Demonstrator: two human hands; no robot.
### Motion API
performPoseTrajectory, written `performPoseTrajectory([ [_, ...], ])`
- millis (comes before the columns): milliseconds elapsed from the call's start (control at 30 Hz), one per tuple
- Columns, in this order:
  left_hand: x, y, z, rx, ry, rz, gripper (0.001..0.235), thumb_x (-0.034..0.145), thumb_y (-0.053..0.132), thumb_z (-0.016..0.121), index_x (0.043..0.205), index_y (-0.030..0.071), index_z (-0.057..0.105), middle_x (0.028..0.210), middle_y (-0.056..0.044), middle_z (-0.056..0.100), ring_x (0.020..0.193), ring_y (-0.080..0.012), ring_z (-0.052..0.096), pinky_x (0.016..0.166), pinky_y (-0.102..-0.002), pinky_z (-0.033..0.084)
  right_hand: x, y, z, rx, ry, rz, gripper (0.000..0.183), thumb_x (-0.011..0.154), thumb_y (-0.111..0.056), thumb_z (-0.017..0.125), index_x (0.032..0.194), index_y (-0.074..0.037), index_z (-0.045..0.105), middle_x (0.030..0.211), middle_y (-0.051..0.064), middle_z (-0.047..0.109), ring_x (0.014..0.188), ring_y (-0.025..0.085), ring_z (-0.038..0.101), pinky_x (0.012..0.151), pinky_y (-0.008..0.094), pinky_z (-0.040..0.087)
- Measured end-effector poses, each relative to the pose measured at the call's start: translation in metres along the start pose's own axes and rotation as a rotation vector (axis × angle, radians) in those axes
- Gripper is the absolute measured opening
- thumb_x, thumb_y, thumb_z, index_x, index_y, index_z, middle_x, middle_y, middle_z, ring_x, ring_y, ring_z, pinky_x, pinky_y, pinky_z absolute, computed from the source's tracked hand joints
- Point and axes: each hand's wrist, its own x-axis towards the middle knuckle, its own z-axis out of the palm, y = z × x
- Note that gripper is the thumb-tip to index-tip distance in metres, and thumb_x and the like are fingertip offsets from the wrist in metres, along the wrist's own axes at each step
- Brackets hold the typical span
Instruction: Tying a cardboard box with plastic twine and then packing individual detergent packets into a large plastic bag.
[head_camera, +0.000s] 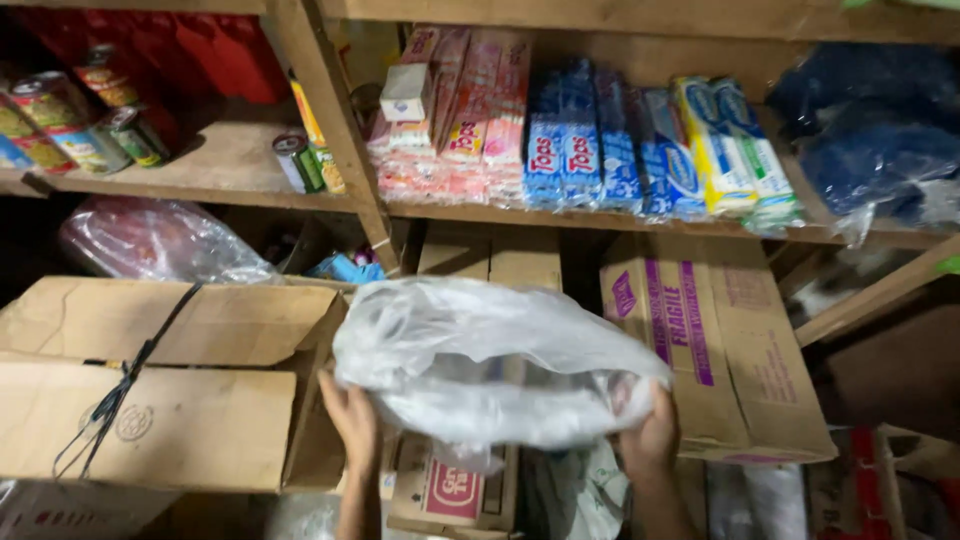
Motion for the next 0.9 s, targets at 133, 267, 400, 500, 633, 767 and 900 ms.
performPoseTrajectory([
  [133,0.009,-0.001,-0.013,0.036,-0.008,0.1,0.042,0.097,0.003,0.045,0.138,-0.005,0.049,0.129,-0.023,0.061,0.12,-0.0273,0.058,0.107,-0.037,0.044,0.011,0.003,-0.011,-0.421,-0.121,-0.159,0.064,0.091,-0.023,0.061,0.148,-0.001,0.043,0.133,0.018,0.056,0.114,0.031,0.057,0.098,0.046,0.048],
  [267,-0.003,0.028,-0.006,0.149,-0.133,-0.008,0.041,0.099,0.013,0.045,0.135,-0.003,0.055,0.128,-0.018,0.064,0.118,-0.0234,0.059,0.104,-0.036,0.043,-0.028,-0.021,0.079,-1.101,-0.348,-0.46,0.096,0.076,-0.014,0.072,0.16,-0.005,0.027,0.159,0.02,0.036,0.145,0.034,0.035,0.119,0.046,0.029],
  [400,-0.02,0.055,0.012,0.144,-0.276,-0.166,0.043,0.093,0.029,0.064,0.123,-0.002,0.064,0.109,-0.014,0.073,0.099,-0.0193,0.066,0.09,-0.034,0.051,-0.051,-0.015,0.145,-1.296,-0.548,-0.474,0.108,0.069,-0.02,0.085,0.157,-0.003,0.025,0.16,0.025,0.03,0.148,0.038,0.029,0.118,0.046,0.026],
  [500,-0.024,0.032,0.006,0.001,-0.385,-0.31,0.045,0.088,0.032,0.074,0.115,-0.003,0.069,0.1,-0.01,0.074,0.087,-0.0169,0.066,0.078,-0.033,0.054,-0.031,0.038,0.101,-1.344,-0.64,-0.392,0.086,0.073,-0.02,0.084,0.146,-0.001,0.044,0.141,0.024,0.051,0.131,0.037,0.051,0.107,0.043,0.042],
  [633,-0.01,-0.011,-0.032,0.011,-0.29,-0.429,0.045,0.102,0.038,0.067,0.106,-0.006,0.075,0.09,-0.006,0.068,0.079,-0.0148,0.058,0.07,-0.033,0.048,0.03,0.099,-0.015,-1.002,-0.514,0.104,0.048,0.089,-0.01,0.069,0.134,0.004,0.066,0.118,0.019,0.071,0.101,0.027,0.066,0.087,0.037,0.055],
  [767,-0.01,0.038,-0.057,0.27,-0.218,-0.257,0.057,0.102,0.045,0.065,0.12,-0.009,0.067,0.108,-0.017,0.065,0.097,-0.0216,0.058,0.081,-0.035,0.048,0.028,0.032,0.005,-0.746,-0.374,0.454,0.055,0.089,-0.007,0.055,0.143,-0.002,0.051,0.11,0.012,0.068,0.089,0.026,0.07,0.08,0.041,0.062],
  [900,-0.027,0.15,-0.032,0.8,-0.353,0.154,0.101,0.085,0.058,0.074,0.161,0.006,0.032,0.165,-0.022,0.029,0.152,-0.0369,0.031,0.12,-0.067,0.011,0.023,-0.004,0.028,-0.952,-0.266,0.471,0.055,0.087,-0.004,0.055,0.142,-0.001,0.049,0.12,0.005,0.064,0.102,0.019,0.069,0.086,0.037,0.061],
])
